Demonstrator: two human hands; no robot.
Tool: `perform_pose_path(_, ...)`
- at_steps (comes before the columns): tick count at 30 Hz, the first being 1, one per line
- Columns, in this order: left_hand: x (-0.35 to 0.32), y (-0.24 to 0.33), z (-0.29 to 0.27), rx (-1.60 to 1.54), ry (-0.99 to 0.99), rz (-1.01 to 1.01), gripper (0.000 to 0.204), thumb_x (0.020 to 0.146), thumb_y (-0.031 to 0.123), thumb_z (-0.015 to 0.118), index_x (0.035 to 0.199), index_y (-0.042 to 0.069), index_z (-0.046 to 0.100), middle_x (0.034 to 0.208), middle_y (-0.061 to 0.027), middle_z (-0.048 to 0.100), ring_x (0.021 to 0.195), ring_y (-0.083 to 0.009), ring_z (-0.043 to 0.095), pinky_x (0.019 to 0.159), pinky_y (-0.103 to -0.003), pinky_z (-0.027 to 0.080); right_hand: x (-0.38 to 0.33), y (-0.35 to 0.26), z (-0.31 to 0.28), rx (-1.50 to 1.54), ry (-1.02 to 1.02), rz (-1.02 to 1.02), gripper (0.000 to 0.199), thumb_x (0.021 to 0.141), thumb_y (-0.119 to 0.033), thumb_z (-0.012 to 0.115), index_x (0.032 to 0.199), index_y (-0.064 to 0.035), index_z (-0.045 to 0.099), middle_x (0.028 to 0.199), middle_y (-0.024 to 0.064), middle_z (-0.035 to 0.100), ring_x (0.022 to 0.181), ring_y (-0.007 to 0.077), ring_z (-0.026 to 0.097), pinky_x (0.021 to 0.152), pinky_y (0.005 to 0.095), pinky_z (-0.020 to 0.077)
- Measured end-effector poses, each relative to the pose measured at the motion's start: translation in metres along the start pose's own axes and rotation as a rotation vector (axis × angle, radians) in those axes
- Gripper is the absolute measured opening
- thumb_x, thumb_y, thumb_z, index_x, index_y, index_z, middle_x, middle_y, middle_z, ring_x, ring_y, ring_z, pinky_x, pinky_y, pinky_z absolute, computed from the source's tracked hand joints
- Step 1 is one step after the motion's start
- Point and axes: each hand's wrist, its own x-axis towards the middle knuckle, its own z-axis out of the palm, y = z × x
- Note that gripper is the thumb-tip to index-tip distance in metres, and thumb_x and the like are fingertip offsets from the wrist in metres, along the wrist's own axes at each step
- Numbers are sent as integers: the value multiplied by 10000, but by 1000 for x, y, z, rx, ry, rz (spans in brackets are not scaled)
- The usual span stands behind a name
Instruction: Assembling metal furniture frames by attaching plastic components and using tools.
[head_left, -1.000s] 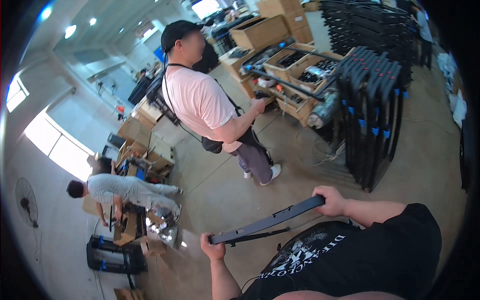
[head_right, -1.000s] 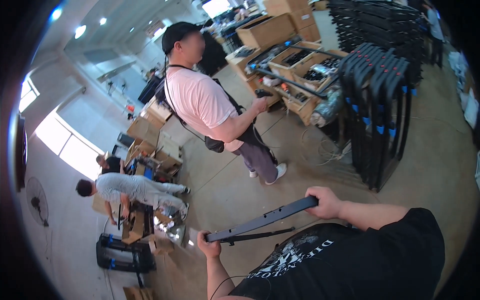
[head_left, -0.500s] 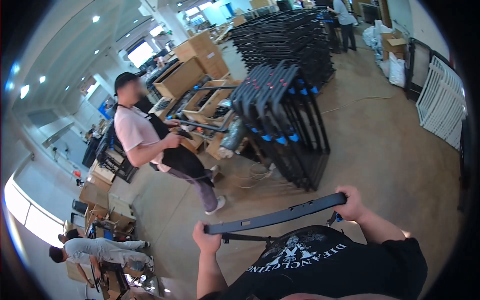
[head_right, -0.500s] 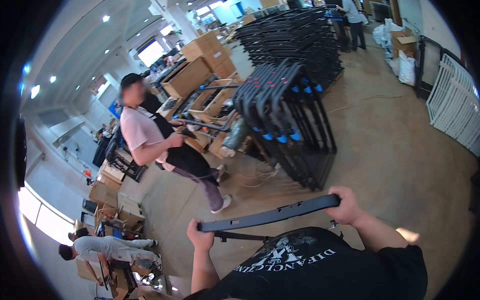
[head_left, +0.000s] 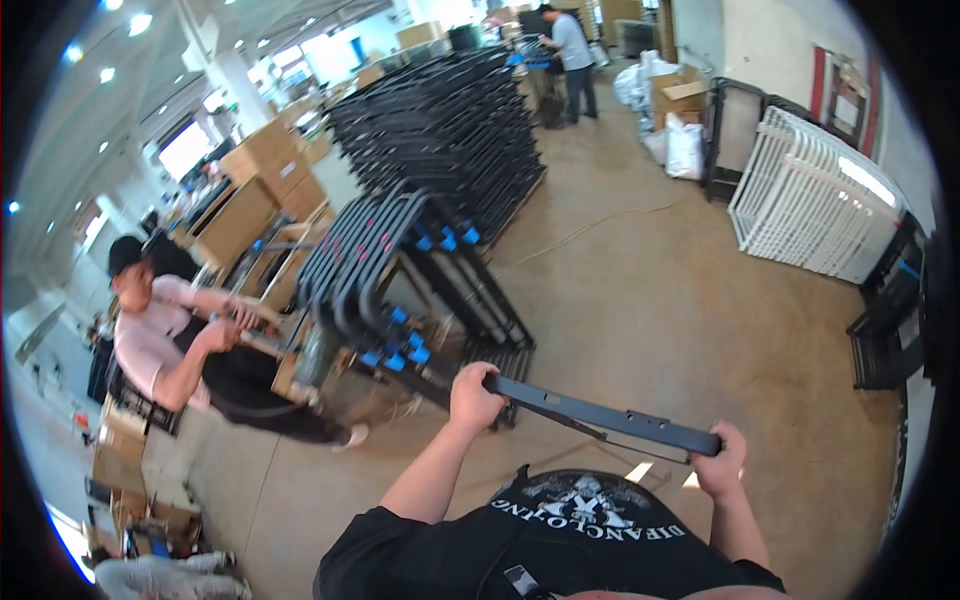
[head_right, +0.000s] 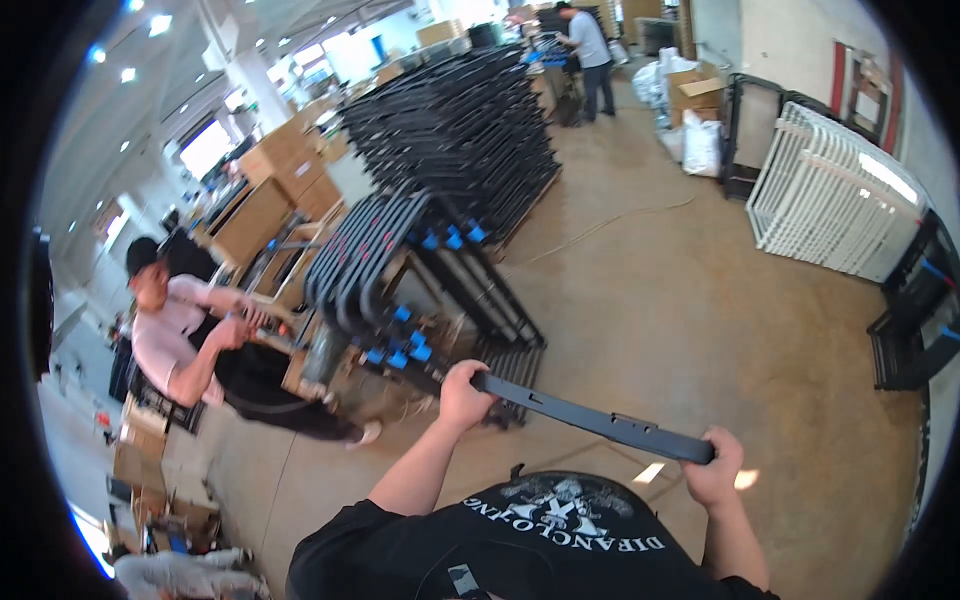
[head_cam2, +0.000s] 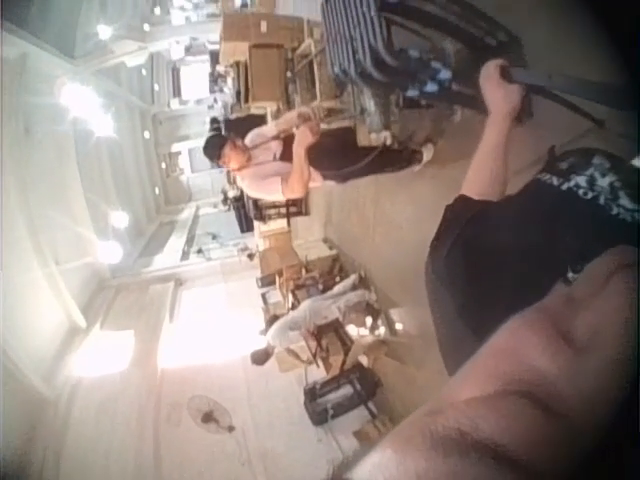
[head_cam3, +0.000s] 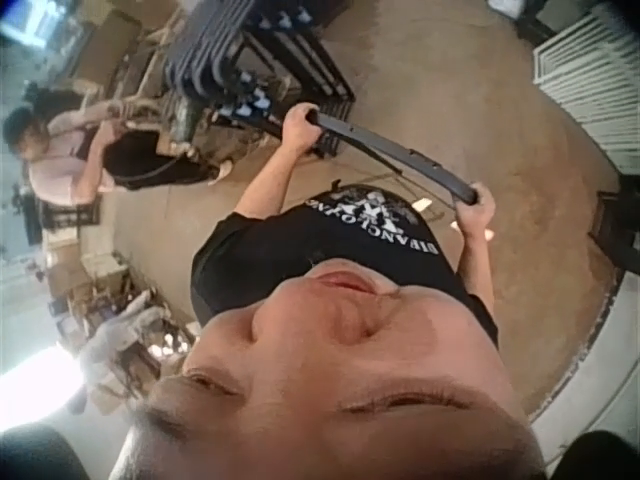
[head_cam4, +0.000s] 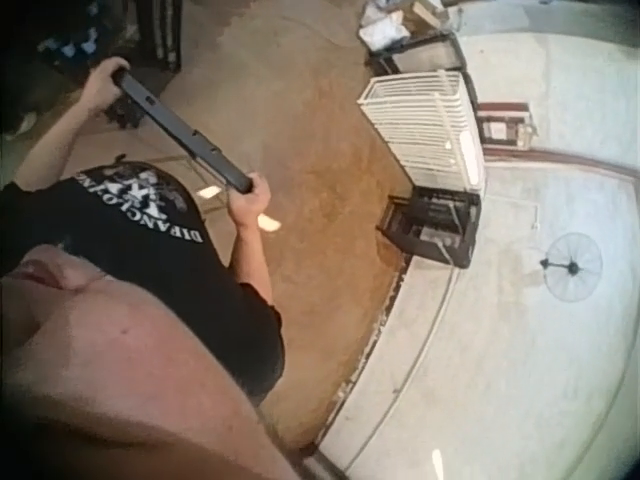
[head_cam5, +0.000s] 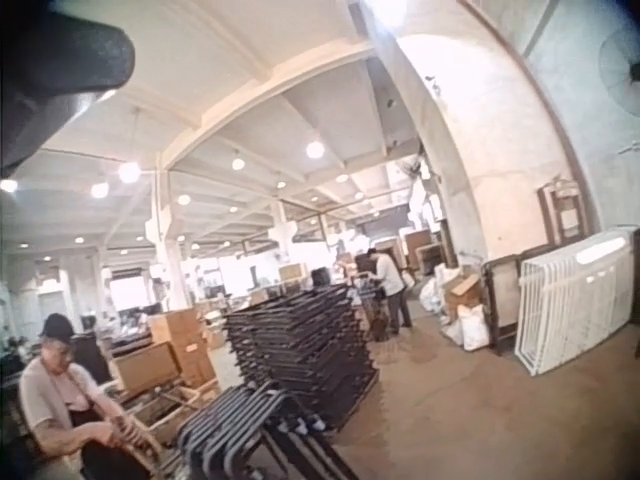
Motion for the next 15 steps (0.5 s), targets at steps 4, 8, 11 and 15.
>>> perform_pose_path(4,91,14,99,-63,-176,-44,587,699,179,885,1226,55,658,1302,-159,654,1245,-349,604,1073,-414,488,41,39,-8,-159,116,69,304,644,-39,779,716,-58,485,674,85,435,623,213,445,581,330,378)
perform_pose_path(8,192,39,175,-213,-369,178,667,808,237,838,1373,43,541,1391,-186,589,1286,-368,580,1094,-423,474,101,91,-28,-184,248,182,282,714,-39,741,733,-60,461,690,22,407,652,140,426,584,313,363)
perform_pose_path(11,276,69,249,-285,-513,291,695,857,206,751,1449,25,436,1446,-233,525,1313,-397,554,1106,-444,465,157,115,-42,-71,348,287,200,841,-11,697,779,-42,509,739,-32,446,728,87,433,630,275,367)
perform_pose_path(15,421,140,375,-224,-789,564,754,849,211,718,1498,20,385,1469,-253,504,1341,-421,520,1119,-486,443,216,146,-50,-277,550,344,165,936,-40,660,838,-21,528,771,-32,452,759,99,438,668,274,385)
